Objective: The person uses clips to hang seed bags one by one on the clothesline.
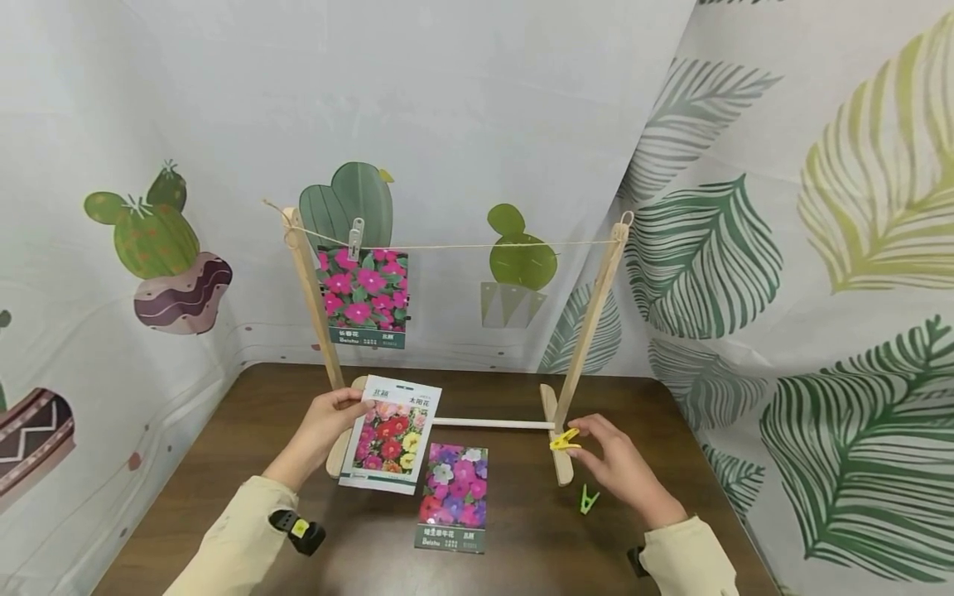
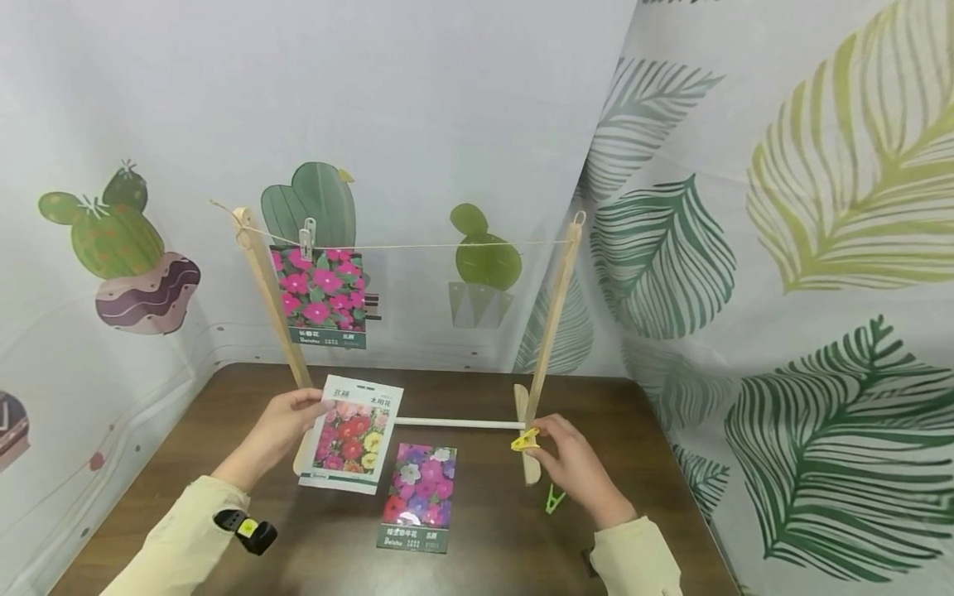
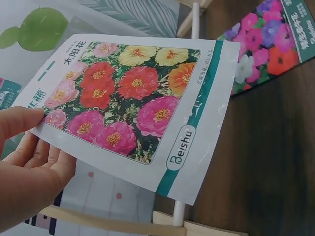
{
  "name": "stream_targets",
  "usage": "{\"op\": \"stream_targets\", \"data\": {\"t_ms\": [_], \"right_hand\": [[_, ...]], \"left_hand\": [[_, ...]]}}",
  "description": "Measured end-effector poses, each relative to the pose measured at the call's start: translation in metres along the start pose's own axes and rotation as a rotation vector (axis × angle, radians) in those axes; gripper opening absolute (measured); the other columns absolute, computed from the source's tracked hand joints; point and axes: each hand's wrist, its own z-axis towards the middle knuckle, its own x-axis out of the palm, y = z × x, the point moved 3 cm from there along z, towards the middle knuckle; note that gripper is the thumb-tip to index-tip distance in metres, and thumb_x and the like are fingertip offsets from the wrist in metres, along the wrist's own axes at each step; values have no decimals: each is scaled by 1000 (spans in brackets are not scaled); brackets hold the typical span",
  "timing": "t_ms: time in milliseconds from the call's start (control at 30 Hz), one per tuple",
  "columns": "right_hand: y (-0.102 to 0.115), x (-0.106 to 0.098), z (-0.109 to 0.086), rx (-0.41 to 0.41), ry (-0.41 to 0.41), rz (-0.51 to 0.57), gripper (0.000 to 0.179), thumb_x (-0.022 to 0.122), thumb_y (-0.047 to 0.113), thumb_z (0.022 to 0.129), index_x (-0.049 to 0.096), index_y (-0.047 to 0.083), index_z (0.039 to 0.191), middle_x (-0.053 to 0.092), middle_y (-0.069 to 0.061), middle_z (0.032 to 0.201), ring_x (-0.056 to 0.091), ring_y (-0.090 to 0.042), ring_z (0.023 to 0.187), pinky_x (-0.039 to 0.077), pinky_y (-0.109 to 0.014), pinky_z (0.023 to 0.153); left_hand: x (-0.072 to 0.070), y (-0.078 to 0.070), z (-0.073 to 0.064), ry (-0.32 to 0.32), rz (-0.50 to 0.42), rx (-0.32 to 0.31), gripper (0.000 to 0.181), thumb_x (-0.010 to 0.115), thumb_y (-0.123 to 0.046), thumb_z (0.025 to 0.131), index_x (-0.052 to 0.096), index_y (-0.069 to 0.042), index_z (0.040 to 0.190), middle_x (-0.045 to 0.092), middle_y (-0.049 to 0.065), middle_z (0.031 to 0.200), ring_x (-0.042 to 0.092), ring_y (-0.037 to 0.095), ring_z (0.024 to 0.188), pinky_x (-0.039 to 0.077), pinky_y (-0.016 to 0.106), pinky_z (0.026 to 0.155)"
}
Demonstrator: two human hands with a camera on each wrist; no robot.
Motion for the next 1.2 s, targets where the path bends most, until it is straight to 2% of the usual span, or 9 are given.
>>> {"op": "stream_targets", "data": {"t_ms": [167, 367, 667, 900, 1200], "right_hand": [[6, -3, 8, -3, 6, -10, 38, 81, 6, 75, 64, 5, 108, 61, -2, 99, 57, -14, 91, 52, -37, 75], [11, -4, 15, -37, -11, -10, 38, 82, 8, 75, 64, 5, 108, 61, -2, 98, 57, -13, 91, 51, -37, 76], [25, -9, 27, -78, -41, 5, 41, 81, 5, 75, 62, 8, 112, 60, 3, 101, 56, -12, 93, 51, -37, 77], [37, -17, 40, -111, -61, 3, 43, 80, 6, 76, 61, 9, 114, 58, 2, 101, 56, -14, 93, 50, -37, 77], [48, -18, 50, -135, -72, 19, 44, 78, 4, 78, 60, 7, 118, 59, 0, 106, 55, -16, 93, 50, -37, 77]], "left_hand": [[2, -10, 1, -6, -30, 20, 26, 67, -17, 91, 63, 4, 106, 62, 1, 92, 55, 21, 91, 46, 32, 78], [3, -21, 3, -2, -48, 30, 27, 66, -17, 92, 62, 4, 109, 63, 3, 92, 58, 16, 83, 50, 29, 71], [7, -43, 9, 17, -42, 63, 33, 66, -23, 93, 62, 3, 113, 63, 5, 99, 58, 15, 92, 48, 33, 85], [9, -58, 14, 22, -111, 87, 31, 65, -18, 93, 60, 6, 114, 61, 5, 101, 56, 16, 97, 42, 40, 99], [11, -71, 15, 19, -133, 116, 32, 66, -21, 93, 61, 4, 112, 63, 4, 101, 56, 16, 100, 40, 42, 103]]}}
